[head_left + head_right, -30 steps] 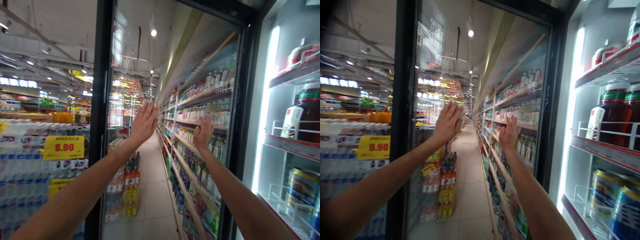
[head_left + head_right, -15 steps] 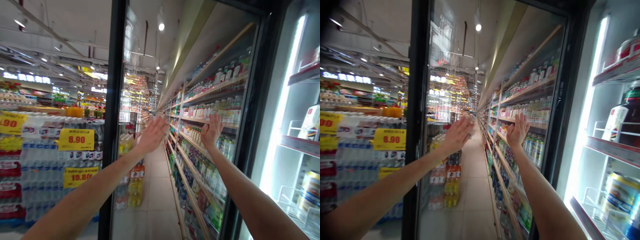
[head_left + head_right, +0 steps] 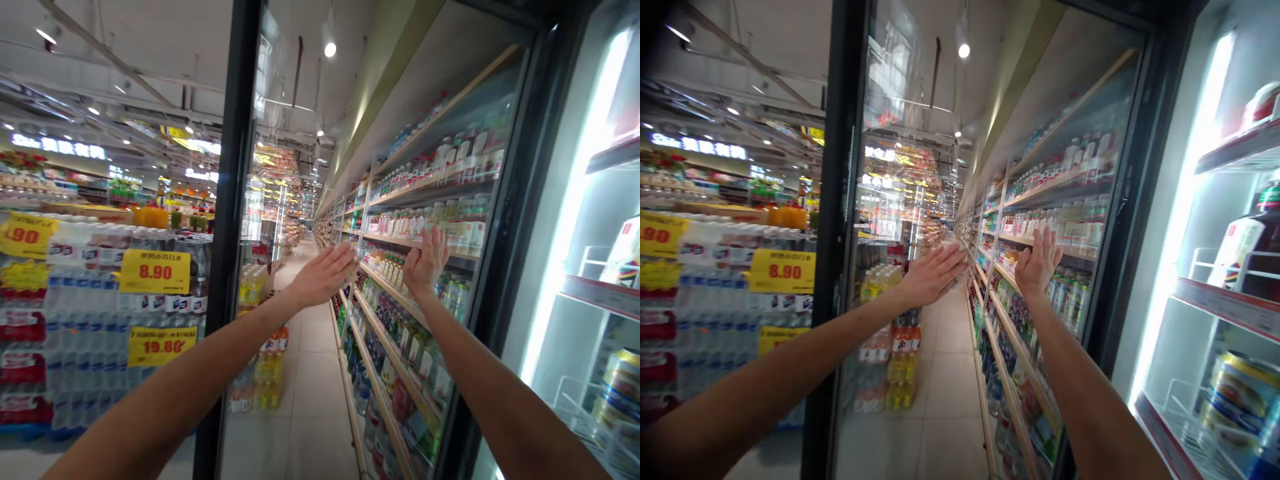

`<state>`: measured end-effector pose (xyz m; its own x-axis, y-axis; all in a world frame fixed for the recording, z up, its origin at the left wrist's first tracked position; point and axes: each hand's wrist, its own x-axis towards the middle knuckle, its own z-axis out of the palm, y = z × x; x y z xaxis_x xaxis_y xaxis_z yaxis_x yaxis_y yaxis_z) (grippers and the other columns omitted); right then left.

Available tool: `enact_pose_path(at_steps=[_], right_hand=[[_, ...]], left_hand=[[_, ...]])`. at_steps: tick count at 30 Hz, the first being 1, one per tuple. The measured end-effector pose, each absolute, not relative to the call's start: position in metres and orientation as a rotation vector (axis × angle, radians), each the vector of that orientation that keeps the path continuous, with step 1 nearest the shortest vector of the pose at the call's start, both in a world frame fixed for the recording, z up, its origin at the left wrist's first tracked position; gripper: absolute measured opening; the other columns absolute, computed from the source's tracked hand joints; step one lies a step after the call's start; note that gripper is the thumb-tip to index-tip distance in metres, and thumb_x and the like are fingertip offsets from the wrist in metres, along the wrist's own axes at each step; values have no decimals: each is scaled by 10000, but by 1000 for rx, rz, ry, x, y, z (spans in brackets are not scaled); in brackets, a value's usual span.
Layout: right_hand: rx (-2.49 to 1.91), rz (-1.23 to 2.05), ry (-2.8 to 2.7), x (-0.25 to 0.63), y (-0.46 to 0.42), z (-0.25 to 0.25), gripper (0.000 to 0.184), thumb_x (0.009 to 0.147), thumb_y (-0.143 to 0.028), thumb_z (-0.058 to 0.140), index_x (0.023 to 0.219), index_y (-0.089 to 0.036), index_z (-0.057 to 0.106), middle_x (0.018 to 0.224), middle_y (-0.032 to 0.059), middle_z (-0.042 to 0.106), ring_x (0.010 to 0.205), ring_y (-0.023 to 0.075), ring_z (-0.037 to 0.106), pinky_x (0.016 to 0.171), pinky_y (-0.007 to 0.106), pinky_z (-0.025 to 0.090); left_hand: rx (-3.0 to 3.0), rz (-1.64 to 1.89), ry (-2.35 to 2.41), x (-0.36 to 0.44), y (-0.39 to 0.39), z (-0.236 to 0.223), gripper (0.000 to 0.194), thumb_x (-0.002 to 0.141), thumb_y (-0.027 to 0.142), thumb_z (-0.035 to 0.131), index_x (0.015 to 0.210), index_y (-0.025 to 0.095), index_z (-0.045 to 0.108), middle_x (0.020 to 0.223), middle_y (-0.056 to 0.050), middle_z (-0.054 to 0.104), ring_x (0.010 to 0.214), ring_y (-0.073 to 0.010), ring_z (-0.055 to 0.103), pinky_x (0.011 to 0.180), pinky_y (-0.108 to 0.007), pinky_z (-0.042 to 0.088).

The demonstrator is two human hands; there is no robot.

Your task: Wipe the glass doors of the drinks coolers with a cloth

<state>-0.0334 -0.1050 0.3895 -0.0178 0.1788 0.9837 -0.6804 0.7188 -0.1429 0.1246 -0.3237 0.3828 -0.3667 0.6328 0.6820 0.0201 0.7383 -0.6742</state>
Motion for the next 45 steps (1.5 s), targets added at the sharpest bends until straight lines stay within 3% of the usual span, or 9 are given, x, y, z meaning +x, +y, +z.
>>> enact_pose_path(at_steps=[3, 8, 16, 24, 30, 35, 38, 42, 45], right_hand=[[436, 717, -1416, -34, -106, 390, 520, 786, -243, 362, 1300, -182, 408, 1397, 119, 375, 1329, 236, 274, 1045, 497, 219], [431, 715, -1411, -34, -107, 389, 512, 782, -242, 376, 1287, -177, 426, 1392, 117, 385, 1325, 237, 283, 1046, 493, 224], [442, 719, -1417, -32, -107, 389, 527, 777, -252, 380, 1298, -179, 409, 1403, 117, 367, 1328, 241, 273, 1046, 503, 215], [432, 714, -1431, -34, -107, 389, 526, 786, -243, 362, 1308, -185, 391, 1400, 116, 367, 1329, 248, 267, 1046, 518, 210], [431, 706, -1430, -35, -107, 389, 518, 791, -245, 365, 1303, -173, 401, 1400, 118, 370, 1330, 244, 267, 1053, 505, 208], [434, 712, -1432, -36, -107, 389, 521, 788, -236, 366, 1306, -193, 393, 1402, 113, 363, 1332, 246, 260, 1047, 519, 212], [436, 719, -1427, -36, -107, 389, 525, 785, -234, 365, 1309, -198, 390, 1404, 107, 362, 1333, 241, 260, 1050, 514, 208], [437, 713, -1422, -36, -107, 389, 526, 788, -241, 369, 1310, -188, 387, 1398, 114, 370, 1331, 241, 262, 1052, 507, 207], [439, 708, -1418, -37, -107, 389, 521, 790, -240, 375, 1306, -174, 394, 1396, 121, 374, 1332, 241, 261, 1055, 503, 206]], left_hand=[[-526, 728, -1848, 131, -336, 392, 419, 893, 308, 389, 1302, 218, 378, 1409, -25, 361, 1351, -192, 195, 1106, -392, 222], [35, 277, -1572, 145, -366, 437, 390, 921, 288, 316, 1270, 136, 402, 1427, -62, 312, 1363, -213, 124, 1097, -425, 235], [-609, 788, -1866, 116, -308, 343, 416, 886, 255, 379, 1297, 193, 394, 1426, -41, 329, 1355, -202, 174, 1096, -378, 235], [-133, 429, -1685, 136, -354, 398, 426, 886, 261, 370, 1304, 186, 384, 1396, -74, 375, 1365, -211, 129, 1093, -426, 227], [-709, 890, -1886, 138, -347, 354, 425, 881, 250, 389, 1306, 236, 376, 1407, -7, 366, 1357, -157, 167, 1106, -349, 226], [-114, 438, -1649, 159, -384, 387, 436, 871, 224, 401, 1306, 203, 374, 1404, -72, 363, 1357, -194, 177, 1102, -411, 238], [-55, 367, -1591, 161, -391, 363, 455, 846, 206, 435, 1298, 175, 387, 1391, -107, 375, 1362, -226, 153, 1083, -441, 266], [-598, 791, -1832, 158, -379, 299, 499, 841, 233, 440, 1329, 266, 346, 1378, -14, 410, 1352, -153, 187, 1092, -345, 262], [-588, 809, -1878, 161, -380, 305, 472, 859, 256, 420, 1326, 257, 356, 1396, 1, 384, 1351, -150, 191, 1114, -337, 218]])
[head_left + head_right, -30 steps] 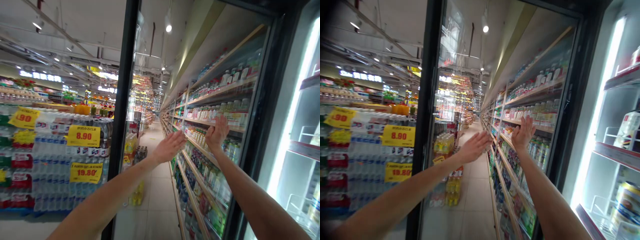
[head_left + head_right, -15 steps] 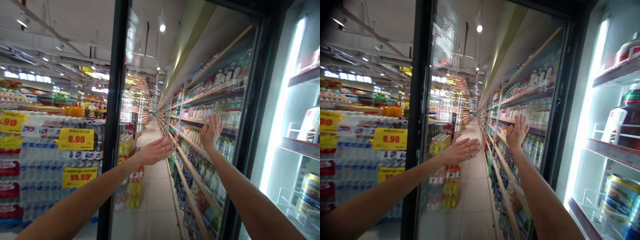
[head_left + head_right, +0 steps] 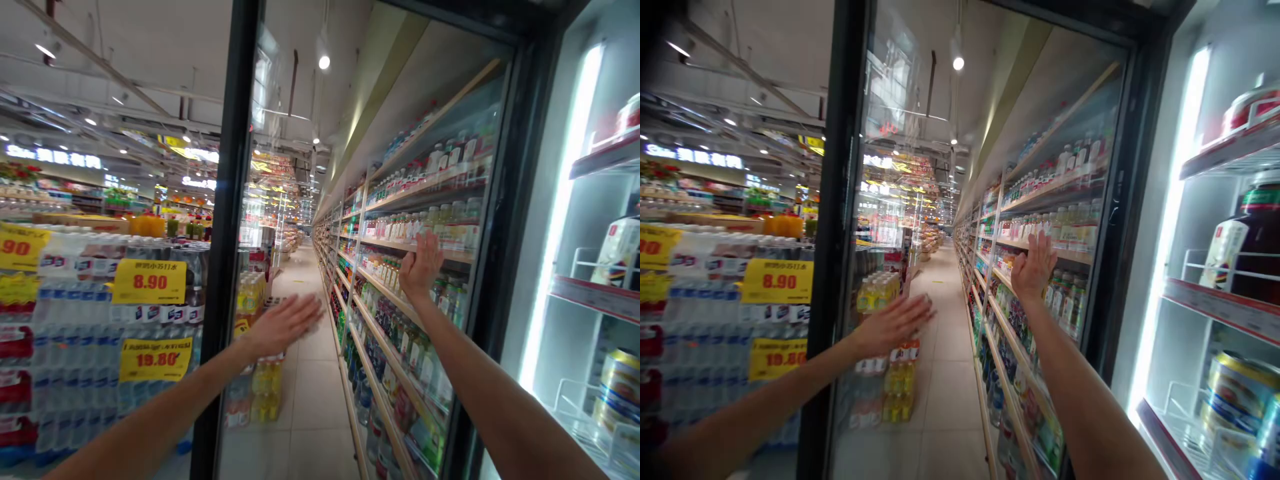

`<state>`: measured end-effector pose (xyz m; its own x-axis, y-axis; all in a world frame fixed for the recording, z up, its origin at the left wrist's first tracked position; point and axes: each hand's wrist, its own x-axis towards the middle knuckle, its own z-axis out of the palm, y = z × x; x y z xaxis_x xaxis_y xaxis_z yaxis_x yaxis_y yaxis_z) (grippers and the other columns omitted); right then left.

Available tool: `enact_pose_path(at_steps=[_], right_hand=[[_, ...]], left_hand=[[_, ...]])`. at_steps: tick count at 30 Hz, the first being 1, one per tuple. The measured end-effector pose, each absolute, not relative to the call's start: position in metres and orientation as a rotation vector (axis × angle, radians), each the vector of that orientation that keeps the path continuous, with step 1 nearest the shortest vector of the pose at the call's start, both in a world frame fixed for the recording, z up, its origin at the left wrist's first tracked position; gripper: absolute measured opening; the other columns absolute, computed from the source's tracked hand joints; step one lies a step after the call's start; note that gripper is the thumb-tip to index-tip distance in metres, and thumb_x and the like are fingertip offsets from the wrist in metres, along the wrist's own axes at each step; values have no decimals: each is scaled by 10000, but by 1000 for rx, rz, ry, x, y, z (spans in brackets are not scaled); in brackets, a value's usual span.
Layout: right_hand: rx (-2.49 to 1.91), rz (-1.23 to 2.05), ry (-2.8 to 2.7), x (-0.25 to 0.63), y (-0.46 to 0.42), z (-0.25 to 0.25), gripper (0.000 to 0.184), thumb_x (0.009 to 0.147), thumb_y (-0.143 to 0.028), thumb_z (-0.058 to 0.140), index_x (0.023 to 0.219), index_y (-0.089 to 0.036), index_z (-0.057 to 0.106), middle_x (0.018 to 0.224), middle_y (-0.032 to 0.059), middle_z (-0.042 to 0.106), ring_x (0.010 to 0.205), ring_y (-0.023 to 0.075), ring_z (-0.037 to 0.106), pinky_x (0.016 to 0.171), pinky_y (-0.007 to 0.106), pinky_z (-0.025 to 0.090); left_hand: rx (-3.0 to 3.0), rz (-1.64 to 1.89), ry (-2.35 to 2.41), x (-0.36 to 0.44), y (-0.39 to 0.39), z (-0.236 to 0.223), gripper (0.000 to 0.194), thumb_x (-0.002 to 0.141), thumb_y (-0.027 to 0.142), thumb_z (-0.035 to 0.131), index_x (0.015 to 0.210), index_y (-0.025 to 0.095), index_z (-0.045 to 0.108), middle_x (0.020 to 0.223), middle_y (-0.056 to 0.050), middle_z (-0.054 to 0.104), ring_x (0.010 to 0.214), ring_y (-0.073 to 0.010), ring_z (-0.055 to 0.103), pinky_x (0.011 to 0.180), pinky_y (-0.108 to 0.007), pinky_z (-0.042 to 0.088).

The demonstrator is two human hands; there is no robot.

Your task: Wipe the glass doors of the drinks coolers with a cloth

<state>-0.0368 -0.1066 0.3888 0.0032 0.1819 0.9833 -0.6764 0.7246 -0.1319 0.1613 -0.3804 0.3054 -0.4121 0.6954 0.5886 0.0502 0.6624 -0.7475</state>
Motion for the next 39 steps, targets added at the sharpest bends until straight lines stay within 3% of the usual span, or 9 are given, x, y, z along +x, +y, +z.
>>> enact_pose_path(at_steps=[3, 5, 10, 12, 18, 25, 31, 37, 39], right_hand=[[434, 714, -1418, -37, -106, 389, 516, 790, -238, 374, 1303, -181, 401, 1400, 115, 372, 1331, 238, 264, 1052, 503, 213], [432, 719, -1420, -37, -106, 389, 515, 790, -239, 375, 1301, -185, 404, 1400, 110, 373, 1331, 236, 266, 1051, 501, 218], [433, 711, -1421, -35, -105, 390, 507, 793, -239, 371, 1294, -173, 413, 1396, 117, 379, 1328, 234, 275, 1051, 492, 222], [430, 708, -1423, -34, -106, 390, 503, 797, -247, 368, 1292, -172, 415, 1393, 118, 383, 1325, 237, 280, 1049, 492, 226], [441, 717, -1408, -35, -105, 389, 500, 801, -258, 368, 1291, -174, 417, 1396, 120, 376, 1325, 245, 275, 1048, 497, 223], [443, 721, -1415, -33, -104, 390, 492, 810, -243, 361, 1294, -173, 413, 1394, 121, 377, 1326, 241, 272, 1049, 500, 219], [440, 716, -1399, -33, -103, 390, 481, 805, -242, 366, 1273, -158, 440, 1388, 125, 389, 1318, 236, 293, 1048, 484, 235], [445, 714, -1387, -33, -103, 390, 473, 816, -238, 353, 1272, -147, 442, 1386, 131, 393, 1322, 234, 287, 1050, 481, 230], [449, 716, -1385, -33, -103, 389, 467, 821, -239, 348, 1270, -156, 443, 1386, 125, 394, 1324, 231, 284, 1050, 484, 227]], left_hand=[[-131, 436, -1724, 164, -387, 346, 443, 866, 215, 408, 1308, 202, 382, 1427, -45, 328, 1361, -211, 157, 1113, -400, 221], [-83, 368, -1677, 160, -385, 360, 437, 860, 207, 421, 1296, 186, 396, 1427, -69, 322, 1363, -230, 142, 1105, -422, 236], [-686, 834, -1875, 139, -350, 344, 444, 854, 222, 441, 1296, 217, 402, 1403, -26, 371, 1355, -185, 178, 1101, -366, 238], [-779, 918, -1871, 133, -340, 357, 436, 870, 239, 414, 1304, 218, 387, 1416, -10, 349, 1353, -170, 187, 1105, -350, 226], [-125, 426, -1658, 121, -328, 438, 421, 896, 251, 342, 1306, 167, 386, 1424, -92, 322, 1366, -221, 120, 1102, -439, 206], [-770, 896, -1804, 103, -297, 394, 381, 909, 259, 332, 1273, 202, 431, 1398, -19, 379, 1341, -182, 221, 1112, -360, 208], [-194, 432, -1696, 102, -295, 452, 409, 912, 280, 314, 1284, 145, 420, 1418, -99, 332, 1355, -240, 169, 1106, -435, 190], [-697, 803, -1772, 84, -266, 402, 381, 904, 246, 343, 1266, 178, 441, 1383, -40, 402, 1338, -201, 233, 1106, -371, 214], [-776, 870, -1781, 82, -264, 405, 379, 905, 240, 339, 1268, 192, 436, 1384, -22, 402, 1335, -180, 242, 1107, -355, 212]])
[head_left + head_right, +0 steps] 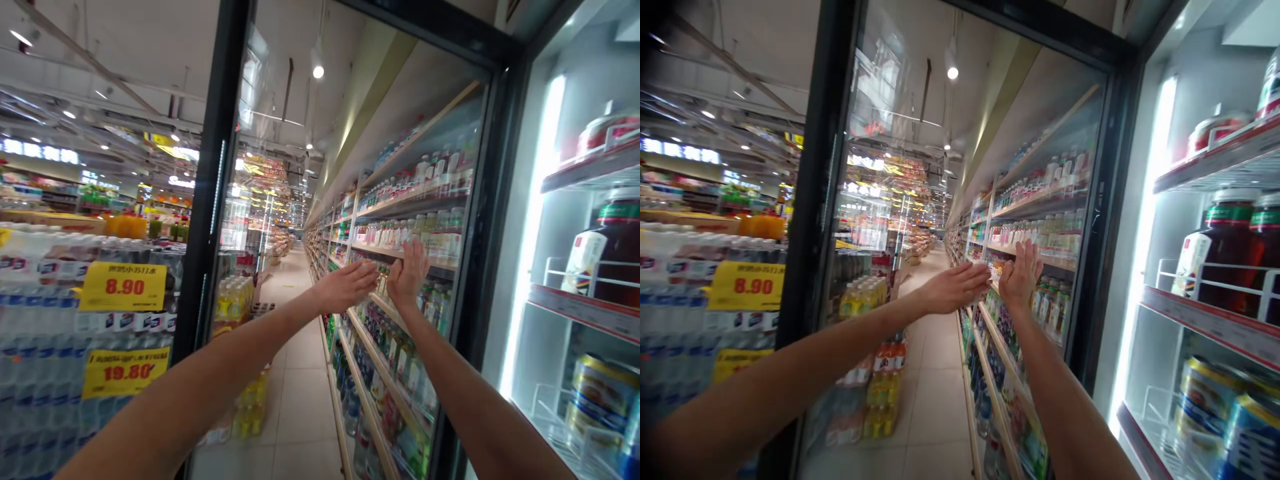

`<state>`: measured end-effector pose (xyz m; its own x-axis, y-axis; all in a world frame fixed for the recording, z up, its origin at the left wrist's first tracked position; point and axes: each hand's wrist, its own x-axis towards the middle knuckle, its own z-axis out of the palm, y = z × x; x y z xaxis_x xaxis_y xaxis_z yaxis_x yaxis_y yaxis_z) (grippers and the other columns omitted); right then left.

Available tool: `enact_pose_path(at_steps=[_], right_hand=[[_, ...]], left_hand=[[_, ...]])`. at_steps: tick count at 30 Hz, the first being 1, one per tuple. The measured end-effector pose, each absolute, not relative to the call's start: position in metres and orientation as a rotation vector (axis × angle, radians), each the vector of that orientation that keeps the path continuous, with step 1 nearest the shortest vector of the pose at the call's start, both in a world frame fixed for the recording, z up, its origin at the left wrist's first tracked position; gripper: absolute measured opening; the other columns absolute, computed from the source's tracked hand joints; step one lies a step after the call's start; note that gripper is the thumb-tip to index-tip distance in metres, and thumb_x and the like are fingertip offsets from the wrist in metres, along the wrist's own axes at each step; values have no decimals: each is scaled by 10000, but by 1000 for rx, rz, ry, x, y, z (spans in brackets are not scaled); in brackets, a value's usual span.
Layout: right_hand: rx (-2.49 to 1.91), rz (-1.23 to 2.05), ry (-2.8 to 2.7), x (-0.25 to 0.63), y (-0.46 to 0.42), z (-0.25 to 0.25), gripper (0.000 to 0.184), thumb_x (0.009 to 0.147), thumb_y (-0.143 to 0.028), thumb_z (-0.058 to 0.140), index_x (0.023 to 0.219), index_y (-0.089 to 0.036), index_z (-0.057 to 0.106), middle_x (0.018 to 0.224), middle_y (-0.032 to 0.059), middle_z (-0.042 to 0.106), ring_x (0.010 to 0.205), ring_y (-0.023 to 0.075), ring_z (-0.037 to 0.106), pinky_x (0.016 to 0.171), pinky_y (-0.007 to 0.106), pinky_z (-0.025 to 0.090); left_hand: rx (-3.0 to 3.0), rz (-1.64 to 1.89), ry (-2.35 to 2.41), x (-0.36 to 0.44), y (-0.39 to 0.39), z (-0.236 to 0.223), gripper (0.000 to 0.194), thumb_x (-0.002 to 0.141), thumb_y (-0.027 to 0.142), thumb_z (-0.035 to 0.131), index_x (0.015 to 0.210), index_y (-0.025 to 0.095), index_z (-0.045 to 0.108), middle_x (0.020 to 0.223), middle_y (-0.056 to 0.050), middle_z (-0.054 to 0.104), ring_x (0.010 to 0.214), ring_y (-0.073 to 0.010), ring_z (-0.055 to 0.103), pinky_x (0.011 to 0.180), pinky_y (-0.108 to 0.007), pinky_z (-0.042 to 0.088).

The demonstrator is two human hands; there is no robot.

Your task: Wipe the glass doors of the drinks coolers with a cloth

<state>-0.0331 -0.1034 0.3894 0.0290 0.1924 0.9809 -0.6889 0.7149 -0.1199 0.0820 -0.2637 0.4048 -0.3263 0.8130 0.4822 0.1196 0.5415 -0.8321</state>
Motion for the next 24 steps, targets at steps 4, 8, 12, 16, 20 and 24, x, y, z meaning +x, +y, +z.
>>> enact_pose_path(at_steps=[4, 8, 12, 16, 20, 24], right_hand=[[455, 722, -1379, -33, -104, 389, 463, 826, -237, 339, 1274, -166, 434, 1386, 123, 392, 1328, 228, 273, 1047, 493, 227], [457, 724, -1385, -35, -104, 389, 470, 825, -236, 342, 1284, -174, 421, 1389, 121, 386, 1325, 232, 276, 1044, 498, 227], [462, 730, -1391, -36, -103, 388, 467, 829, -230, 333, 1286, -188, 421, 1393, 107, 383, 1329, 226, 269, 1047, 490, 227], [484, 746, -1377, -36, -102, 388, 454, 838, -245, 317, 1268, -174, 444, 1388, 110, 391, 1329, 218, 270, 1049, 480, 226], [499, 778, -1356, -34, -102, 387, 445, 852, -269, 287, 1251, -187, 466, 1378, 103, 408, 1321, 215, 289, 1044, 484, 226], [518, 784, -1345, -36, -102, 386, 456, 858, -287, 272, 1254, -172, 466, 1383, 115, 397, 1329, 219, 274, 1053, 483, 213]], left_hand=[[-364, 554, -1761, 85, -271, 457, 408, 917, 292, 303, 1283, 155, 419, 1406, -79, 359, 1342, -218, 223, 1100, -412, 216], [-258, 430, -1673, 78, -264, 454, 403, 912, 279, 320, 1270, 133, 436, 1408, -100, 350, 1344, -246, 208, 1097, -424, 217], [-764, 776, -1712, 67, -252, 398, 355, 900, 256, 368, 1226, 178, 484, 1359, -48, 435, 1321, -195, 277, 1095, -370, 240], [-787, 774, -1711, 66, -258, 414, 340, 899, 279, 377, 1208, 202, 499, 1343, -36, 455, 1308, -180, 305, 1086, -362, 258], [-341, 450, -1636, 70, -263, 455, 393, 903, 295, 362, 1257, 145, 447, 1386, -88, 391, 1331, -226, 250, 1086, -399, 247], [-521, 588, -1726, 75, -261, 429, 392, 902, 251, 362, 1281, 162, 410, 1403, -71, 367, 1339, -204, 230, 1095, -377, 230]])
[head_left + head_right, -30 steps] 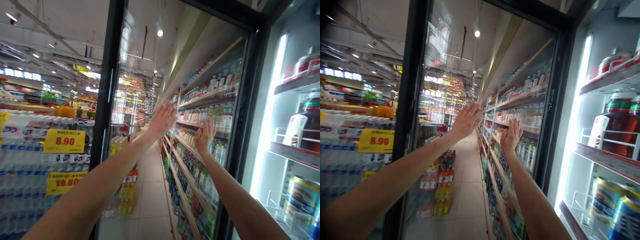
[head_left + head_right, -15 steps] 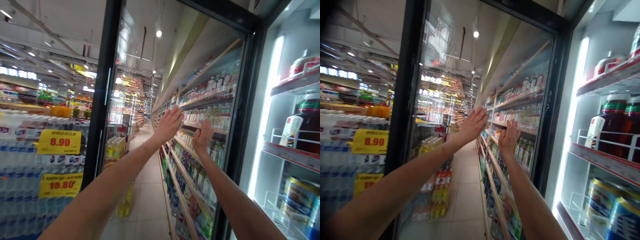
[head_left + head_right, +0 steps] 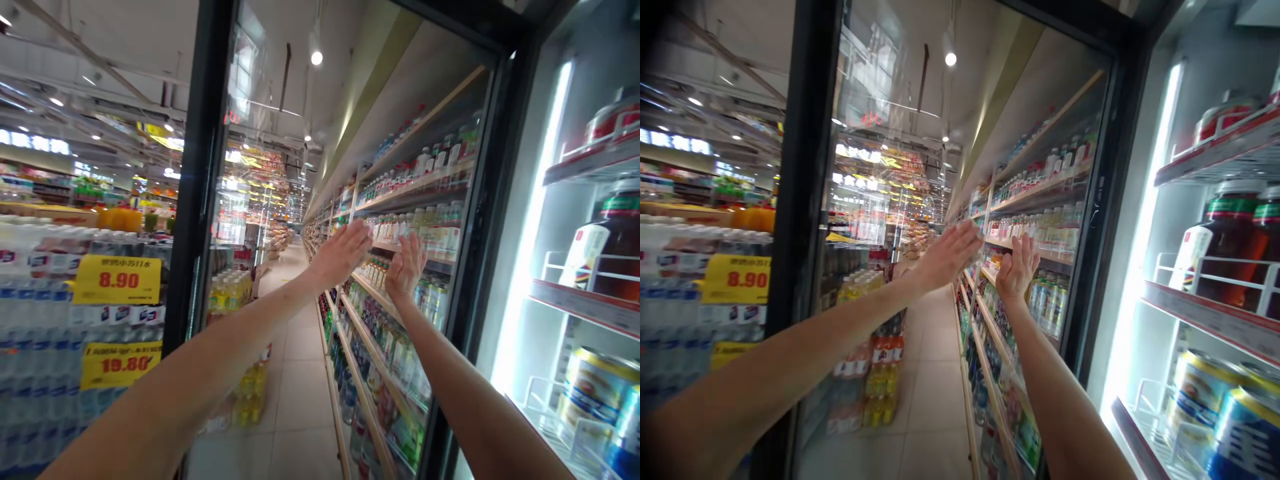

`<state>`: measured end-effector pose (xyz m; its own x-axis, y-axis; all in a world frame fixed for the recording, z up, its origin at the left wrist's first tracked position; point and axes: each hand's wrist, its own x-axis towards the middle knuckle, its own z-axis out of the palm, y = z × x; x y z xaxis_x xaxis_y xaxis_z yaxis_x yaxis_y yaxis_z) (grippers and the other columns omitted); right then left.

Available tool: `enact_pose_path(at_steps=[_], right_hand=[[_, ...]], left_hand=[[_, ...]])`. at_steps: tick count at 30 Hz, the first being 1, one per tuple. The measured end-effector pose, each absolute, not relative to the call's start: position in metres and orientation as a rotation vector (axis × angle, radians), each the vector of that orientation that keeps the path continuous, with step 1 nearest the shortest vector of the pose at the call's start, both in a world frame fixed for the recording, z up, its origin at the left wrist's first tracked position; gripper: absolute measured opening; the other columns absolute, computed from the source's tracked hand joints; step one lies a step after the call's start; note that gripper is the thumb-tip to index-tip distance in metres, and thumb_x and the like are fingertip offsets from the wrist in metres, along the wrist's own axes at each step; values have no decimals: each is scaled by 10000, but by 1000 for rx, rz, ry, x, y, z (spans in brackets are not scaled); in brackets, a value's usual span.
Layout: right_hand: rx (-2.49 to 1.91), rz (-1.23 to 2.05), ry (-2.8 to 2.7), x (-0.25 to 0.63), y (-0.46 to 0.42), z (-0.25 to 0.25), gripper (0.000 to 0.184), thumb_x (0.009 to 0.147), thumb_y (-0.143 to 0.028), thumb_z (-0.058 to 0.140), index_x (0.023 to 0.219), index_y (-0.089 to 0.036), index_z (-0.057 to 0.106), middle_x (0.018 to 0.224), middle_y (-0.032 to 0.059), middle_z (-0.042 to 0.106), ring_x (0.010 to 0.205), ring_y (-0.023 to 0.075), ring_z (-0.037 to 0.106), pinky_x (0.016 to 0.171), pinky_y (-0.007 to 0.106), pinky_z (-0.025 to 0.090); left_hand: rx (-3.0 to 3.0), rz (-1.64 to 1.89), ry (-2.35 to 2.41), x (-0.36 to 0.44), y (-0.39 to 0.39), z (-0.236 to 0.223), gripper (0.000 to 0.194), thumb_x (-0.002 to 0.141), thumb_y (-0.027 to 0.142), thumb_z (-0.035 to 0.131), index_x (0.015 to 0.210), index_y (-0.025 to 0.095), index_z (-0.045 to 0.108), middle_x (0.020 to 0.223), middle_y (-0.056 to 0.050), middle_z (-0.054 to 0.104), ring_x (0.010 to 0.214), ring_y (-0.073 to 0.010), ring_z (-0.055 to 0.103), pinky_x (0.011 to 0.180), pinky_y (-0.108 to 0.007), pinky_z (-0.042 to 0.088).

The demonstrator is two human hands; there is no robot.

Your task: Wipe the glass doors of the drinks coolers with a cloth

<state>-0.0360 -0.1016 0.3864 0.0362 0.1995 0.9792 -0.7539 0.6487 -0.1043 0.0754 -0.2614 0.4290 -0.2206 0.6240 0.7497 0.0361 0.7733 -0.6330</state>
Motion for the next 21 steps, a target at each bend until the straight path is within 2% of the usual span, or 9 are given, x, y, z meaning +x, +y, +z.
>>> enact_pose_path(at_steps=[3, 7, 11, 14, 18, 21], right_hand=[[525, 785, -1366, -37, -98, 386, 459, 859, -284, 270, 1276, -193, 439, 1391, 106, 385, 1331, 223, 267, 1052, 499, 209], [589, 749, -1352, -24, -101, 385, 493, 852, -297, 311, 1336, -215, 345, 1425, 108, 323, 1345, 242, 232, 1055, 537, 181], [915, 692, -1282, 8, -132, 382, 531, 858, -242, 299, 1385, -233, 235, 1441, 89, 295, 1344, 209, 241, 1071, 485, 224], [1030, 684, -1323, 29, -163, 381, 525, 872, -235, 284, 1392, -229, 218, 1442, 80, 296, 1353, 192, 215, 1073, 447, 251], [832, 633, -1471, 43, -189, 386, 460, 872, -323, 357, 1327, -259, 358, 1464, 72, 253, 1366, 247, 155, 1067, 523, 182], [783, 538, -1468, 37, -183, 392, 406, 857, -336, 410, 1257, -278, 446, 1447, 57, 298, 1361, 243, 172, 1072, 536, 134]], left_hand=[[-689, 710, -1785, 82, -268, 403, 482, 896, 320, 383, 1347, 171, 299, 1433, -84, 307, 1347, -179, 202, 1099, -348, 214], [-245, 413, -1764, 89, -278, 407, 792, 806, 566, 438, 1380, 81, 187, 1453, -192, 193, 1366, -284, 66, 1098, -495, 122], [-175, 410, -1788, 93, -280, 418, 755, 826, 540, 409, 1383, 85, 179, 1463, -168, 174, 1367, -279, 61, 1099, -499, 112], [-269, 479, -1832, 104, -293, 421, 762, 815, 516, 424, 1379, 61, 190, 1463, -167, 175, 1367, -280, 62, 1103, -480, 130], [-479, 576, -1844, 122, -324, 425, 647, 847, 389, 397, 1390, 106, 191, 1461, -116, 221, 1369, -213, 104, 1117, -406, 153], [-283, 485, -1737, 124, -334, 427, 564, 882, 311, 344, 1399, 154, 183, 1462, -92, 227, 1369, -199, 103, 1117, -422, 144]])
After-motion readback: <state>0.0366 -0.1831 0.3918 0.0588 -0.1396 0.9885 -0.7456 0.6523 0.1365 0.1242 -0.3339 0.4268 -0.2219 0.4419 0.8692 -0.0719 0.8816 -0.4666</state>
